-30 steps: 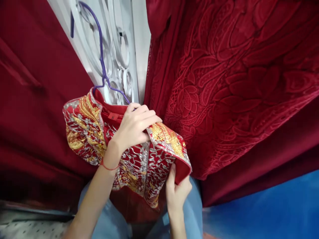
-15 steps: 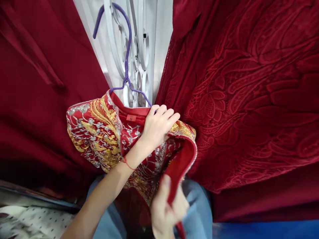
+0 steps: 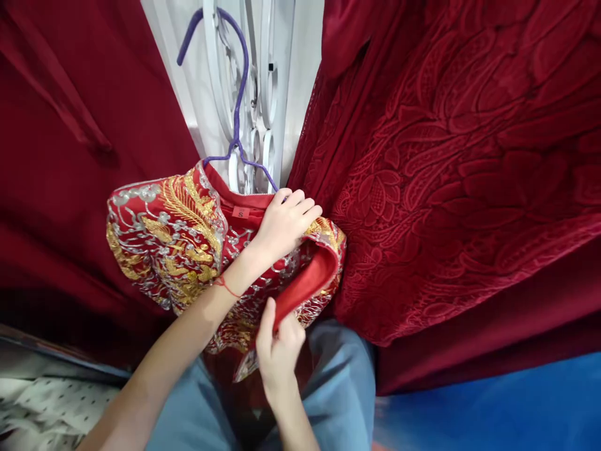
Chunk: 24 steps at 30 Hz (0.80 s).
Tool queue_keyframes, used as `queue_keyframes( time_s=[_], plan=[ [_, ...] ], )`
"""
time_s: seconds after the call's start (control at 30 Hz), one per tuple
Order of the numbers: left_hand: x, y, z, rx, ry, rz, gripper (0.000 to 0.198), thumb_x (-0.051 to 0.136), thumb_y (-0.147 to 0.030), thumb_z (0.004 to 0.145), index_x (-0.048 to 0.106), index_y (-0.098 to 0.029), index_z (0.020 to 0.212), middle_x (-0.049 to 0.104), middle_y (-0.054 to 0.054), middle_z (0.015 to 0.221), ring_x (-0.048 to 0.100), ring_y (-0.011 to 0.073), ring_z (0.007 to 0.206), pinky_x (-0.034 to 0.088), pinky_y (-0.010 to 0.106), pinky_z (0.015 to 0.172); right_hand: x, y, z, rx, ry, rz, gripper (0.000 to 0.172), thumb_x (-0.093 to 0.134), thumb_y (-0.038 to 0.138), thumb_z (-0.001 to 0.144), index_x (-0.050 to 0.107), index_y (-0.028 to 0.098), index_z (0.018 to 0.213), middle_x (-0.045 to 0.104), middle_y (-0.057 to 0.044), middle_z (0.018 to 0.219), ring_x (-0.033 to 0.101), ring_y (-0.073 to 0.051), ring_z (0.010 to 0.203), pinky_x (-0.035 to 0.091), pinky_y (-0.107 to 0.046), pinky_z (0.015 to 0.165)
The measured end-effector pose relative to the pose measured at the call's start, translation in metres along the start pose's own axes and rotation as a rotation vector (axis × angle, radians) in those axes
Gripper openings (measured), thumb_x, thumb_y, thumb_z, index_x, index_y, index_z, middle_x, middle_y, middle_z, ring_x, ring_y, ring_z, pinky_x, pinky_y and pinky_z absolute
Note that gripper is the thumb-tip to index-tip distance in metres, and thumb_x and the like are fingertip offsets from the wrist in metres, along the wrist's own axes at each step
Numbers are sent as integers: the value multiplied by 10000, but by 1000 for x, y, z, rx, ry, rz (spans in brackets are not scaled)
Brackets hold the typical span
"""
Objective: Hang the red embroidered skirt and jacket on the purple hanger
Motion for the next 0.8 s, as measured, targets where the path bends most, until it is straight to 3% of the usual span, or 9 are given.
queue_keyframes(
  time_s=[0.13,0.27,0.33,0.4,0.47,0.57,0.63,0.7,0.8],
  plan=[
    [-28,-5,-34,-33,-107,14,442,459,-129,949,555,-207,1374,602,83,1378,502,239,1327,378,446,1100,19,-43,12,40,97,-114,481,410,415,968,422,226,526,448,17,442,387,-112,395,272,-277,464],
    [-77,9,-104,-471,-400,13,574,609,-321,912,431,-298,1457,547,77,1448,459,284,1379,363,509,1120,-9,-59,19,83,56,-131,408,543,485,906,563,193,621,534,11,479,452,-119,392,330,-258,451],
    [-89,33,-133,-650,-520,8,655,691,-413,855,420,-341,1448,541,59,1452,444,323,1379,319,550,1139,-27,-43,26,47,-38,-112,320,638,470,864,618,167,763,597,4,562,520,-122,451,393,-242,501],
    [-89,70,-148,-715,-555,-22,674,726,-489,809,451,-352,1409,561,27,1413,409,348,1395,293,548,1138,-41,-21,42,-4,-137,-121,289,668,446,857,619,161,859,609,6,622,533,-116,501,414,-231,543],
    [-81,109,-151,-711,-455,-76,520,690,-554,814,568,-324,1263,648,28,1241,481,343,1303,343,501,1060,-51,1,65,-70,-132,-170,264,604,414,908,603,173,801,545,25,584,464,-98,483,368,-228,528],
    [-74,145,-147,-732,-237,-169,333,588,-585,872,646,-261,918,679,43,891,597,249,902,404,375,799,-68,30,101,-126,-26,-283,390,473,383,979,584,178,666,412,39,492,329,-84,426,258,-256,490],
    [-79,147,-147,-776,-202,-155,373,576,-582,880,590,-236,740,599,23,716,526,194,706,333,326,663,-76,50,112,-137,-60,-327,438,440,395,999,622,167,671,387,34,483,284,-81,413,222,-272,488],
    [-90,133,-150,-815,-235,-116,430,594,-566,877,506,-219,640,488,-2,616,435,158,611,254,312,609,-75,70,109,-187,-145,-327,442,430,392,1006,655,158,706,419,16,505,300,-86,426,228,-276,495],
    [-108,104,-155,-856,-296,-93,508,599,-535,887,388,-196,573,359,-26,560,325,123,555,197,307,589,-52,94,85,-324,-83,-217,446,385,384,1005,648,173,713,479,-8,527,328,-104,445,236,-281,492]
  ],
)
Point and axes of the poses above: each hand's wrist, its own z-axis towards the middle knuckle, its own x-axis out of the palm, y = z × x, the point moved 1 cm from there along z, towards the middle knuckle
